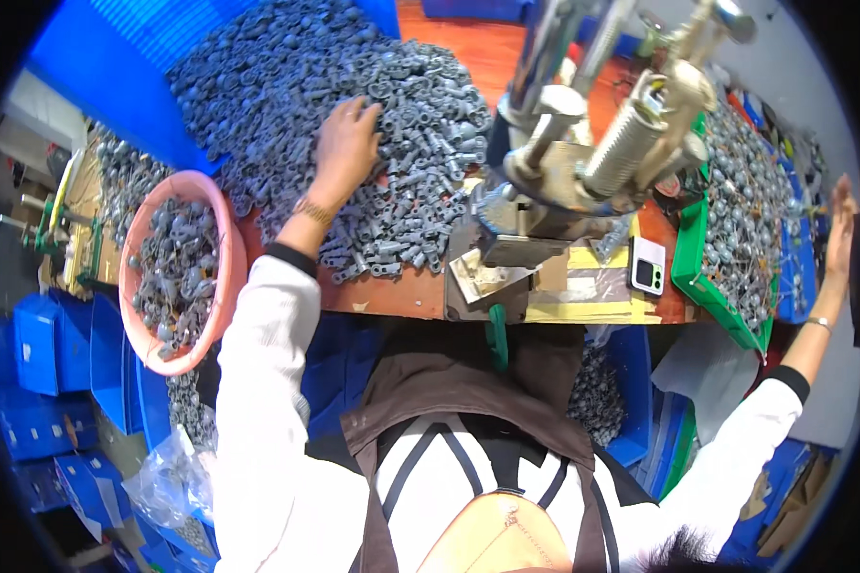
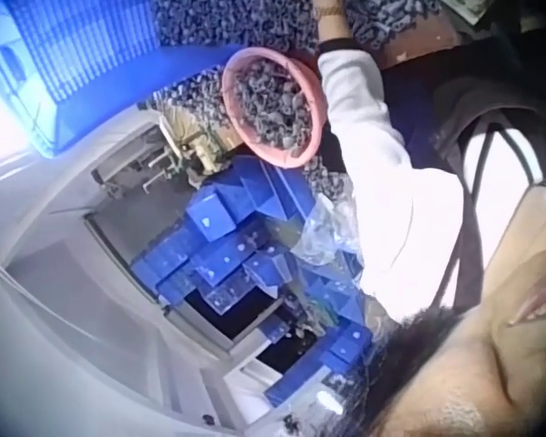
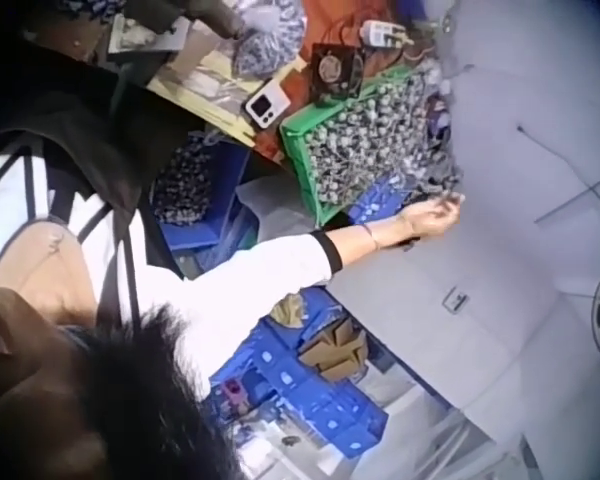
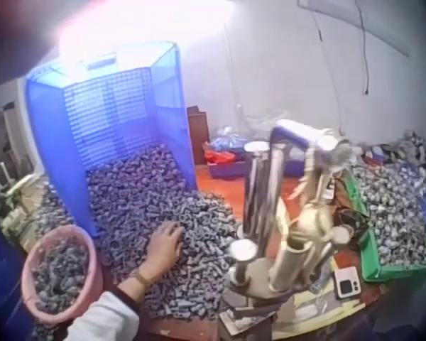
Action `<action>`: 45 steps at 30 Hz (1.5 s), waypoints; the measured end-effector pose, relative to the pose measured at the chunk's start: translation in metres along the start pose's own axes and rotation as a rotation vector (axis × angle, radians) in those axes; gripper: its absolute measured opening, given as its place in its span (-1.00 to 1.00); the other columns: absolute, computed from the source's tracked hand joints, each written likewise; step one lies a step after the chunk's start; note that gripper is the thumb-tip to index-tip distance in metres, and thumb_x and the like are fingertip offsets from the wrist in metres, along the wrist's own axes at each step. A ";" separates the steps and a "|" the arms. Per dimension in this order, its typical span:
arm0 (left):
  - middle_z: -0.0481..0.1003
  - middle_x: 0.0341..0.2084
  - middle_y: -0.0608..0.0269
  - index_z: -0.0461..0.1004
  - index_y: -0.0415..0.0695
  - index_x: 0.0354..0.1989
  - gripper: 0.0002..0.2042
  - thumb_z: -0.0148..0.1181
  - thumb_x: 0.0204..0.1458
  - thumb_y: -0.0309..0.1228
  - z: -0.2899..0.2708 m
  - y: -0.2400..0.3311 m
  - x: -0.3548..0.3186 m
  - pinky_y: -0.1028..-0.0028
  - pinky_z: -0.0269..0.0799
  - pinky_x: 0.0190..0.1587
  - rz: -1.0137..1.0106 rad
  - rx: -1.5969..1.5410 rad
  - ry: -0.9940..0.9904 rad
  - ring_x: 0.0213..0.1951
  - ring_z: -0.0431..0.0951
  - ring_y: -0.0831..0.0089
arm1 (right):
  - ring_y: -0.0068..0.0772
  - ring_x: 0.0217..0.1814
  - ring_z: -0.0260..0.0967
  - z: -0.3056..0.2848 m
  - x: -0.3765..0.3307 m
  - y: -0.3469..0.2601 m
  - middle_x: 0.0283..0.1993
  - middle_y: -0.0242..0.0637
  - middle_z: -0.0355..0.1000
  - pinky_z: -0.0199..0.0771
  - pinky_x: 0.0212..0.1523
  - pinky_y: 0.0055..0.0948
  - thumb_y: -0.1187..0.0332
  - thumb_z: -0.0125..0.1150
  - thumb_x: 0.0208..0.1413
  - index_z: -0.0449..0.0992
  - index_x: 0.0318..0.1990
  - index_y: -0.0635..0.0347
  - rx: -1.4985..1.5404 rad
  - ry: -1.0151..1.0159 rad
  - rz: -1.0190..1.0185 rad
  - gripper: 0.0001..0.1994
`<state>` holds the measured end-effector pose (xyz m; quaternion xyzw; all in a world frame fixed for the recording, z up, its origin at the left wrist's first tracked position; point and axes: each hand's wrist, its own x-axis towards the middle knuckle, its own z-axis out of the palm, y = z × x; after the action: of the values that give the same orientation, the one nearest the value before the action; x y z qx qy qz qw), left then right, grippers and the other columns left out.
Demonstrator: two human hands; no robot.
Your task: Assembling small metal components using a manual press machine.
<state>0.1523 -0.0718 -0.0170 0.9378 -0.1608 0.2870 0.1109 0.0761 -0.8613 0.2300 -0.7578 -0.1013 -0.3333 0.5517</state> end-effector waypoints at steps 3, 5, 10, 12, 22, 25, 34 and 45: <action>0.37 0.03 0.05 0.35 -0.14 0.06 -0.52 0.22 -0.13 -0.49 0.010 0.006 -0.006 0.20 0.22 0.17 0.026 0.063 -0.033 0.14 0.27 0.02 | -0.63 -0.23 0.26 0.024 -0.027 0.068 -0.13 -0.37 0.47 0.20 -0.20 -0.63 0.03 0.04 0.21 0.49 -0.04 0.27 -0.403 0.039 0.508 -0.56; 0.37 0.03 0.04 0.36 -0.15 0.05 -0.55 0.20 -0.10 -0.51 0.003 0.011 -0.017 0.21 0.21 0.17 0.060 -0.007 -0.030 0.13 0.28 0.04 | -0.50 -0.01 0.33 0.010 -0.042 0.092 0.00 -0.25 0.42 0.27 0.05 -0.51 0.05 -0.01 0.23 0.44 0.01 0.34 -0.150 -0.001 0.577 -0.53; 0.38 0.01 0.00 0.41 -0.19 0.01 -0.64 0.12 -0.03 -0.51 -0.054 -0.006 -0.061 0.24 0.17 0.17 -0.180 -0.012 0.226 0.10 0.31 0.06 | -0.42 0.12 0.32 0.046 -0.062 0.048 0.05 -0.19 0.40 0.24 0.21 -0.44 0.36 -0.10 0.29 0.43 0.02 0.37 -0.318 0.227 -0.049 -0.70; 0.36 0.01 -0.11 0.34 -0.28 0.05 -0.61 0.08 0.05 -0.40 -0.057 -0.040 -0.083 0.17 0.11 0.20 -0.379 0.177 0.364 0.11 0.27 -0.04 | -0.44 0.11 0.33 0.035 -0.063 0.045 0.03 -0.23 0.42 0.25 0.19 -0.46 0.41 -0.10 0.27 0.45 0.00 0.35 -0.462 0.216 -0.027 -0.73; 0.20 0.11 -0.44 0.14 -0.51 0.13 -0.28 0.06 0.06 -0.02 -0.016 -0.195 -0.090 0.08 -0.04 0.27 -1.068 0.288 0.446 0.20 0.15 -0.23 | -0.33 0.36 0.07 0.033 -0.071 0.030 0.26 -0.06 0.20 -0.04 0.38 -0.38 0.51 -0.17 0.26 0.44 -0.02 0.37 -0.308 -0.034 0.014 -0.74; 0.30 0.03 -0.42 0.29 -0.49 0.04 -0.32 0.07 0.04 0.00 -0.012 -0.178 -0.081 0.10 0.13 0.19 -1.273 0.146 0.258 0.10 0.29 -0.21 | -0.32 0.36 0.05 0.011 -0.080 0.011 0.28 -0.04 0.17 -0.06 0.39 -0.38 0.54 -0.19 0.25 0.46 -0.05 0.37 -0.079 -0.001 -0.023 -0.74; 0.40 0.00 -0.19 0.33 -0.22 0.12 -0.42 0.15 0.02 -0.05 0.015 -0.187 -0.061 0.25 0.27 0.09 -0.941 -0.307 0.522 0.04 0.41 0.00 | -0.24 0.35 0.07 -0.010 -0.105 0.037 0.26 0.08 0.16 -0.03 0.39 -0.39 0.59 -0.24 0.24 0.42 -0.04 0.38 -0.021 0.069 0.019 -0.73; 0.28 0.14 0.10 0.46 0.08 0.00 -0.58 0.17 -0.02 -0.05 -0.003 -0.044 0.006 0.07 0.22 0.05 -0.408 0.023 0.152 0.08 0.31 0.05 | -0.12 0.32 0.12 -0.007 -0.068 0.046 0.05 -0.02 0.37 0.04 0.29 -0.37 0.59 -0.12 0.14 0.41 -0.29 0.33 -0.106 0.057 0.052 -0.86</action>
<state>0.1721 -0.0315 -0.0165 0.9278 0.0446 0.3304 0.1677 0.0458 -0.8698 0.1534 -0.7786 -0.0481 -0.3452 0.5218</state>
